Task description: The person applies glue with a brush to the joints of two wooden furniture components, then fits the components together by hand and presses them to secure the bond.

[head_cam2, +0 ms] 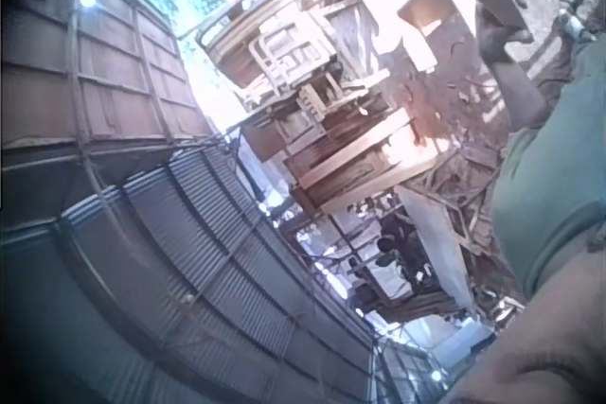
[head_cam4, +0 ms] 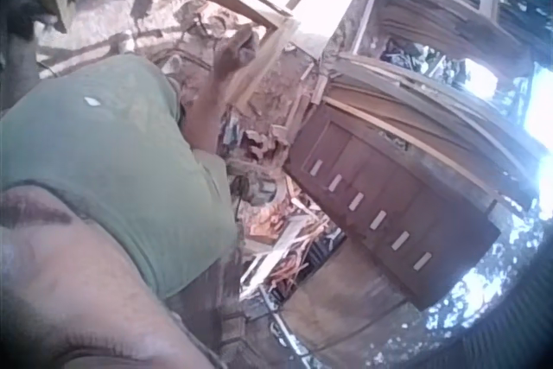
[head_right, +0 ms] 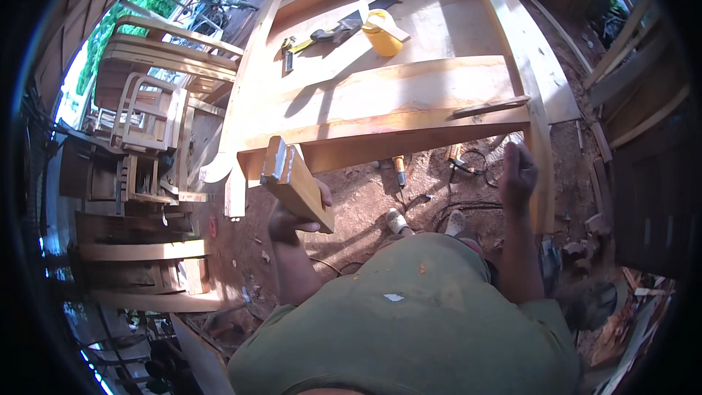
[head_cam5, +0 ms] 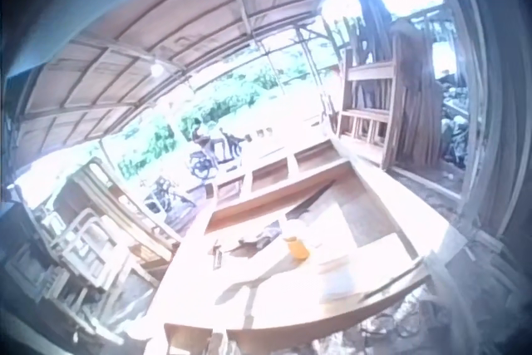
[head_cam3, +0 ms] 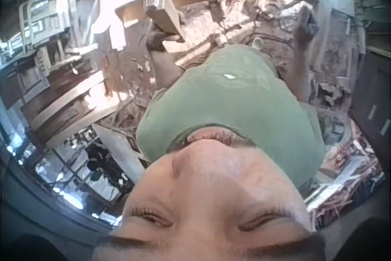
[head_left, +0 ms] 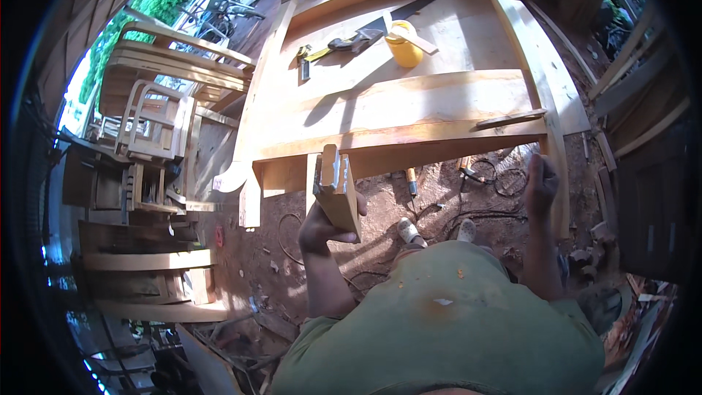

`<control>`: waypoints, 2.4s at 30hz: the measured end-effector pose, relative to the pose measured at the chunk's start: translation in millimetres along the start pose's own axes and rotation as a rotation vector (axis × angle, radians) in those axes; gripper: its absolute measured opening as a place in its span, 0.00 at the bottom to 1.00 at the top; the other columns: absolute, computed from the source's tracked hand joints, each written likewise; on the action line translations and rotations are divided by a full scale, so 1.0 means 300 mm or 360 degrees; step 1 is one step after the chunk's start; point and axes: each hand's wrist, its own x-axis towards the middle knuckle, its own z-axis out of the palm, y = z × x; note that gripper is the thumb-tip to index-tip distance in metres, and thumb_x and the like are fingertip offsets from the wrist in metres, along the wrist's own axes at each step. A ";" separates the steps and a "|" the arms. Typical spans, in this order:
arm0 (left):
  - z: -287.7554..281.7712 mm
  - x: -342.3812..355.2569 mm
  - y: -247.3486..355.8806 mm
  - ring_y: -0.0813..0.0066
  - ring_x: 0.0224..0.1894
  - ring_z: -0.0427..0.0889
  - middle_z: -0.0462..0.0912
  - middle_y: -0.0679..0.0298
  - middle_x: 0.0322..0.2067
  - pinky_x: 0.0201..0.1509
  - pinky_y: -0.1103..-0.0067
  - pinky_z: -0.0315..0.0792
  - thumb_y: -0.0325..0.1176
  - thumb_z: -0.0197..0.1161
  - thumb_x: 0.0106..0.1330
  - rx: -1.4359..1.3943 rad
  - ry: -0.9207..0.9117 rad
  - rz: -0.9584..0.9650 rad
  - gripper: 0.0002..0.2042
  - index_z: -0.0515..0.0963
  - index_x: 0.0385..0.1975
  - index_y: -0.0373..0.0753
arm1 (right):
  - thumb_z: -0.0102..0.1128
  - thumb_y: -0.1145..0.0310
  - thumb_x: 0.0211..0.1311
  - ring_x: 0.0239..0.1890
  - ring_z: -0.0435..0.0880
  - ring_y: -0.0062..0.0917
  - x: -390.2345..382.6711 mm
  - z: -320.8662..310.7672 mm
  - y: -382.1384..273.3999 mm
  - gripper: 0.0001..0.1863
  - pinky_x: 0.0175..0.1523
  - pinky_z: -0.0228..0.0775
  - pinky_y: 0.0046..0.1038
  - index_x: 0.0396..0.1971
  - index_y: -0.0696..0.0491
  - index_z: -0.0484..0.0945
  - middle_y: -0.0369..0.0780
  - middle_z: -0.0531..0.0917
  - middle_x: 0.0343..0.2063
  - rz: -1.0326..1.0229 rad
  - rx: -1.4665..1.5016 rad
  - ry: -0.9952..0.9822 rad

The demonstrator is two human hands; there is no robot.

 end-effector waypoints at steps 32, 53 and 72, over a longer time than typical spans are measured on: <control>0.744 0.390 -0.694 0.76 0.48 0.82 0.85 0.59 0.44 0.53 0.77 0.77 0.29 0.68 0.66 -0.0026 -0.0179 -0.0470 0.14 0.78 0.48 0.29 | 0.61 0.83 0.61 0.62 0.73 0.26 -0.425 -0.190 0.215 0.42 0.63 0.70 0.28 0.74 0.51 0.54 0.44 0.71 0.64 0.0798 0.0388 -0.0606; 0.315 0.351 -0.754 0.80 0.30 0.82 0.82 0.64 0.31 0.31 0.82 0.76 0.45 0.57 0.76 -0.0135 0.0291 -0.0400 0.18 0.77 0.38 0.32 | 0.51 0.63 0.75 0.50 0.75 0.17 -0.501 0.241 0.105 0.30 0.55 0.70 0.23 0.74 0.50 0.58 0.38 0.78 0.55 0.1202 0.0105 -0.0738; 0.230 0.410 -0.693 0.78 0.39 0.81 0.84 0.60 0.36 0.42 0.78 0.75 0.48 0.56 0.75 0.0223 0.0089 -0.0427 0.21 0.78 0.41 0.31 | 0.46 0.65 0.78 0.62 0.69 0.21 -0.595 0.392 0.150 0.26 0.66 0.62 0.25 0.72 0.53 0.59 0.40 0.72 0.63 0.0883 -0.0096 -0.0499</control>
